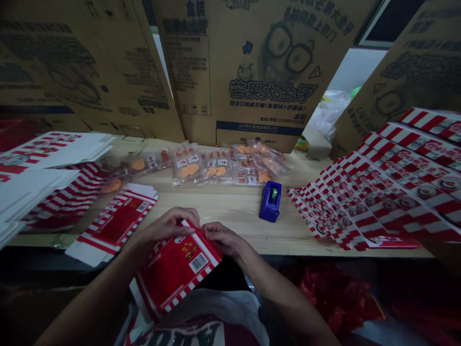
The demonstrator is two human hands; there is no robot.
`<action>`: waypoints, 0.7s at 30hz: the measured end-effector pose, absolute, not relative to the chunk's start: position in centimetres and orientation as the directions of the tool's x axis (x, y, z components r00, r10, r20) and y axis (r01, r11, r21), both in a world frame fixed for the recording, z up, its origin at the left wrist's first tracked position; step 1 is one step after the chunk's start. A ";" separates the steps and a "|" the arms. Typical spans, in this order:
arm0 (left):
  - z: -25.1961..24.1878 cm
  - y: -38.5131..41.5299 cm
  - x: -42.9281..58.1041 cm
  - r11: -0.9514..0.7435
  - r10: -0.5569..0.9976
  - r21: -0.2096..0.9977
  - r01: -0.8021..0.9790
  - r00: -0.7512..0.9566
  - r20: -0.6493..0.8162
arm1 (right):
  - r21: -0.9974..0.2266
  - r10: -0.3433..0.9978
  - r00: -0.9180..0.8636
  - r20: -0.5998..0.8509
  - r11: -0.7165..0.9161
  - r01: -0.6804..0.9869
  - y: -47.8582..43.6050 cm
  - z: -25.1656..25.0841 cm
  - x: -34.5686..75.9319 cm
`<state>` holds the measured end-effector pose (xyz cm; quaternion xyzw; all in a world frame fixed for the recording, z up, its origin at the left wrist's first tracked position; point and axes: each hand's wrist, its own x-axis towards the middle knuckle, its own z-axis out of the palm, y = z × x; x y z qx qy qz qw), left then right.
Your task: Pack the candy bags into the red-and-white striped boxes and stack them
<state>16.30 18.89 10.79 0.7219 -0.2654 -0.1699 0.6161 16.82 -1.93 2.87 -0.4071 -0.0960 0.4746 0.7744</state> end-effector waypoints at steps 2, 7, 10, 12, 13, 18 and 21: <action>11.3 19.2 16.3 -0.078 -0.545 0.985 -0.152 0.834 0.085 | -0.680 0.789 0.564 -0.242 0.277 -0.679 -1.3 2.1 16.7; 9.3 21.9 15.8 0.079 0.142 0.994 0.076 0.986 -0.087 | -0.827 0.638 0.744 -0.199 0.297 -0.476 0.0 0.9 19.9; 5.8 24.5 13.9 0.141 0.555 0.990 0.030 0.825 -0.104 | -0.988 0.390 0.916 -0.093 0.075 -0.133 0.0 0.3 24.0; 3.4 26.0 11.9 -0.068 0.645 0.995 0.075 0.764 -0.014 | -0.998 0.269 0.963 0.003 -0.063 0.021 -0.2 0.0 27.2; 2.3 26.5 10.9 -0.246 0.616 0.962 0.121 0.785 0.059 | -0.991 0.234 0.971 0.045 -0.112 0.073 -0.3 0.0 28.8; -0.1 25.9 8.7 -0.883 0.175 0.470 -0.002 0.927 0.331 | -0.807 0.276 0.919 0.280 -0.451 0.382 1.8 2.1 36.2; 0.7 23.7 10.5 -0.943 -0.154 0.282 -0.176 0.983 0.098 | -0.596 0.516 0.788 0.336 -0.532 0.602 6.0 4.3 38.7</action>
